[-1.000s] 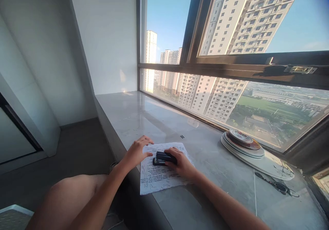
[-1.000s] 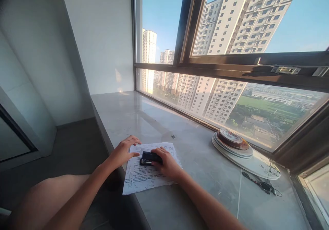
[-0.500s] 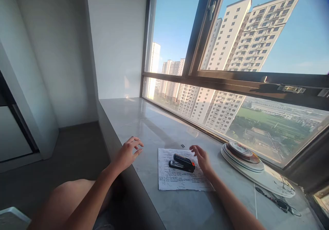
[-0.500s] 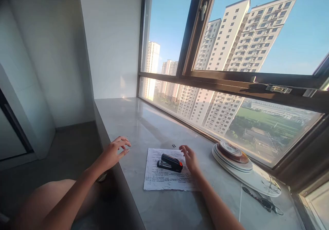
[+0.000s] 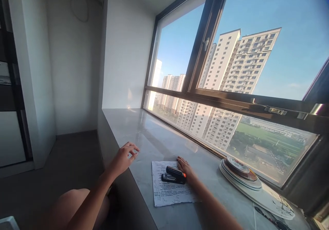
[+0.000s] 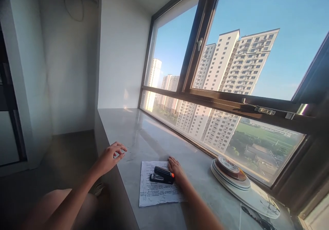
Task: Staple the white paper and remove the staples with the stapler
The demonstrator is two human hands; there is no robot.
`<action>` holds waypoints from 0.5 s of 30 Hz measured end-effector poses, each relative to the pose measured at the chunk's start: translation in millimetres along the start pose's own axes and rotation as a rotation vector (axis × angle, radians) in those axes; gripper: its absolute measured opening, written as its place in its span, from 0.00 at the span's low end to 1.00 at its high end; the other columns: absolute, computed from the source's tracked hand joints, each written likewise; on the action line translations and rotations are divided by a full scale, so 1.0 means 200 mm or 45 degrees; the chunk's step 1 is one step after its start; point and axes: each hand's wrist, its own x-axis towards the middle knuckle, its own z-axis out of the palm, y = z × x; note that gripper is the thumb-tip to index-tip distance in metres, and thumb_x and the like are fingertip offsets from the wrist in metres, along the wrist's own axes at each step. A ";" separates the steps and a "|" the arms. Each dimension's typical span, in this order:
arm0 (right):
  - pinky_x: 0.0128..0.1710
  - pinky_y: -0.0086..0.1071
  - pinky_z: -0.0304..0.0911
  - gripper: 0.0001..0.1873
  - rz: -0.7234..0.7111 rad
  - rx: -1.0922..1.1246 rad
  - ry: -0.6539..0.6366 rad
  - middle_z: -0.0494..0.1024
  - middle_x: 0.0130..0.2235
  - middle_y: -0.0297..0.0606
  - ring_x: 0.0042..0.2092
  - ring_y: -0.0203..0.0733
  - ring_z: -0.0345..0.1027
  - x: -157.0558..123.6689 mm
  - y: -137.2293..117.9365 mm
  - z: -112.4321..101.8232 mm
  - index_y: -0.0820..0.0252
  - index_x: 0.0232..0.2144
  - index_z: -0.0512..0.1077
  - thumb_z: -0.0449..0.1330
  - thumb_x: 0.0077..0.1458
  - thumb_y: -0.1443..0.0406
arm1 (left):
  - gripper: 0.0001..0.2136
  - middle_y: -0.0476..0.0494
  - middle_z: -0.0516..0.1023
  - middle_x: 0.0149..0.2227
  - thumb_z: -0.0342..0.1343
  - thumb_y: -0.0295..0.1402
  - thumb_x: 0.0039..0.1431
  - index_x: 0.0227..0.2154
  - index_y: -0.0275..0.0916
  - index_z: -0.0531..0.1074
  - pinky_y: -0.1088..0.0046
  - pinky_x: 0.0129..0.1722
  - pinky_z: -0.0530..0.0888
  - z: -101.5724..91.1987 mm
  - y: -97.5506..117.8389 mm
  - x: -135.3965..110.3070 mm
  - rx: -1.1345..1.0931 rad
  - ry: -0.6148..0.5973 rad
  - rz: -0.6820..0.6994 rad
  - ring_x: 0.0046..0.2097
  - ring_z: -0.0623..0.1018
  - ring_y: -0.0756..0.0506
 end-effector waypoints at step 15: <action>0.72 0.40 0.48 0.30 0.173 0.037 -0.275 0.60 0.70 0.51 0.71 0.49 0.53 0.29 -0.70 0.15 0.68 0.68 0.61 0.47 0.70 0.58 | 0.10 0.40 0.76 0.49 0.53 0.37 0.62 0.39 0.43 0.78 0.64 0.43 0.75 0.05 -0.03 -0.02 0.080 -0.119 -0.109 0.45 0.78 0.41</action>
